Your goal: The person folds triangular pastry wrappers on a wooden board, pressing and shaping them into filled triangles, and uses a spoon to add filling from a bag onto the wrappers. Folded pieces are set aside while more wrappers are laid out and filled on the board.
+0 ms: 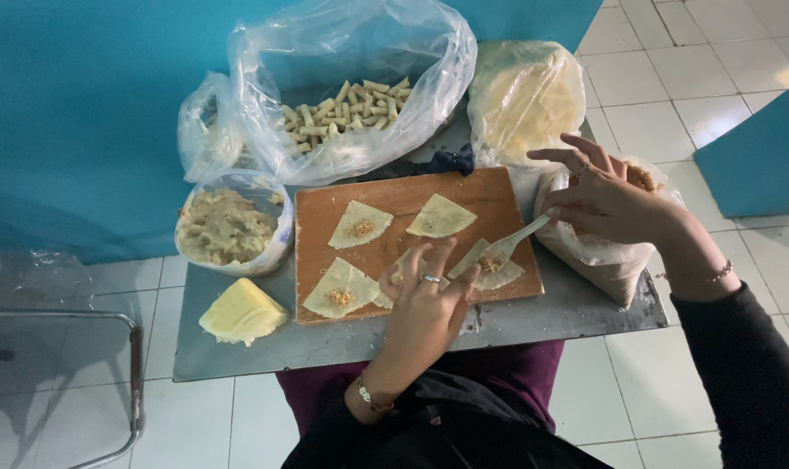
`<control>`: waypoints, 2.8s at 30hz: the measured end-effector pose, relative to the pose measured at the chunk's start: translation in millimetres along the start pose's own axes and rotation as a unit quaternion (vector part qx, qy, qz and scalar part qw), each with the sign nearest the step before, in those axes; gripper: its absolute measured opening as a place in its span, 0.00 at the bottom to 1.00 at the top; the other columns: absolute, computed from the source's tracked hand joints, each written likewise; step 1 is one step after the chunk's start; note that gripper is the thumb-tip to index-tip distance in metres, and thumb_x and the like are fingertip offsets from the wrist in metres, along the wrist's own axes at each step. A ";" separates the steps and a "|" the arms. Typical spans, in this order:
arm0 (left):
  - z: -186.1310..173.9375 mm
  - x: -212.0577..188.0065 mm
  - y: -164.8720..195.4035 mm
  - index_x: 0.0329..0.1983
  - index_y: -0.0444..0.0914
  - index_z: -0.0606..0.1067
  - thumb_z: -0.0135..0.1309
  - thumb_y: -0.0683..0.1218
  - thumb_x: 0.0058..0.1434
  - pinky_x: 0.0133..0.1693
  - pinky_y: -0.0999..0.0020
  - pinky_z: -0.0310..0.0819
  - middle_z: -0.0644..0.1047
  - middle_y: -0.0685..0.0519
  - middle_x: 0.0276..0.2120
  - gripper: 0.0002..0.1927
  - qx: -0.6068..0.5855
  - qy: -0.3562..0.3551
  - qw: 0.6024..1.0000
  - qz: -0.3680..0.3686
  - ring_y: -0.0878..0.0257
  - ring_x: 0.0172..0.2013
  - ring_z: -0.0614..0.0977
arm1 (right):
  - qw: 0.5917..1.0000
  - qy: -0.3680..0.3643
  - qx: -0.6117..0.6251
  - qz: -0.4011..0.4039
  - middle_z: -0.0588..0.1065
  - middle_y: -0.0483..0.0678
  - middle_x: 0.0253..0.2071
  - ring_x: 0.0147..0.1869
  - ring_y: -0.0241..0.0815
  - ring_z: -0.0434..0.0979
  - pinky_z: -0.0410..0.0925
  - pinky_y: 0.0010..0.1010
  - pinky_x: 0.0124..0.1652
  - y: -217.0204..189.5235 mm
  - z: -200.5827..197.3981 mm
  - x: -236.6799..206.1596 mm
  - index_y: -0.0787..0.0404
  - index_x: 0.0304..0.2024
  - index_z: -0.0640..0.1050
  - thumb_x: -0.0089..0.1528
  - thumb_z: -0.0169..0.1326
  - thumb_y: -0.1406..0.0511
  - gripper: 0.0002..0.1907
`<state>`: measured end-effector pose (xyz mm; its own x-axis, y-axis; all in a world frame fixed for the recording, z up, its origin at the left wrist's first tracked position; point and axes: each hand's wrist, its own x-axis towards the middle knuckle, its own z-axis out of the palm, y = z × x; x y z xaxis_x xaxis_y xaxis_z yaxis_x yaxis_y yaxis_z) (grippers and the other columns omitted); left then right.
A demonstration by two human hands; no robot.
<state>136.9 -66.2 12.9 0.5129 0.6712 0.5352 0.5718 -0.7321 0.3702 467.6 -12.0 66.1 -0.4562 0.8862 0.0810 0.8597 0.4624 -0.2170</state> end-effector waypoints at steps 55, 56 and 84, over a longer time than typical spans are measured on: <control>35.0 -31.5 -27.1 0.39 0.52 0.83 0.68 0.49 0.57 0.63 0.51 0.43 0.74 0.61 0.57 0.08 0.011 0.180 0.982 -0.052 0.55 0.61 0.66 | 0.999 0.052 -0.007 0.013 0.59 0.40 0.75 0.82 0.55 0.44 0.51 0.57 0.69 -12.1 -9.5 32.6 0.50 0.32 0.84 0.59 0.58 0.60 0.06; 36.4 -32.0 -26.3 0.40 0.51 0.82 0.69 0.49 0.58 0.63 0.51 0.45 0.73 0.60 0.56 0.08 -0.007 0.187 0.981 -0.046 0.55 0.60 0.66 | 0.998 0.054 -0.006 0.009 0.59 0.41 0.76 0.82 0.55 0.43 0.50 0.57 0.69 -14.5 -9.9 36.8 0.51 0.31 0.84 0.60 0.57 0.62 0.06; 33.0 -52.9 -3.6 0.44 0.52 0.83 0.66 0.43 0.53 0.56 0.56 0.50 0.75 0.61 0.46 0.16 -0.012 0.226 0.974 0.020 0.59 0.54 0.70 | 0.983 0.138 -0.124 -0.011 0.61 0.44 0.75 0.81 0.59 0.47 0.38 0.64 0.73 -70.6 -13.6 39.1 0.48 0.37 0.85 0.60 0.62 0.60 0.04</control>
<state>128.9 -95.3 -41.9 0.1972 0.5271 0.8266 0.5387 -0.7627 0.3579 392.2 -9.6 97.8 -0.4257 0.8337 0.3516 0.8952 0.4447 0.0294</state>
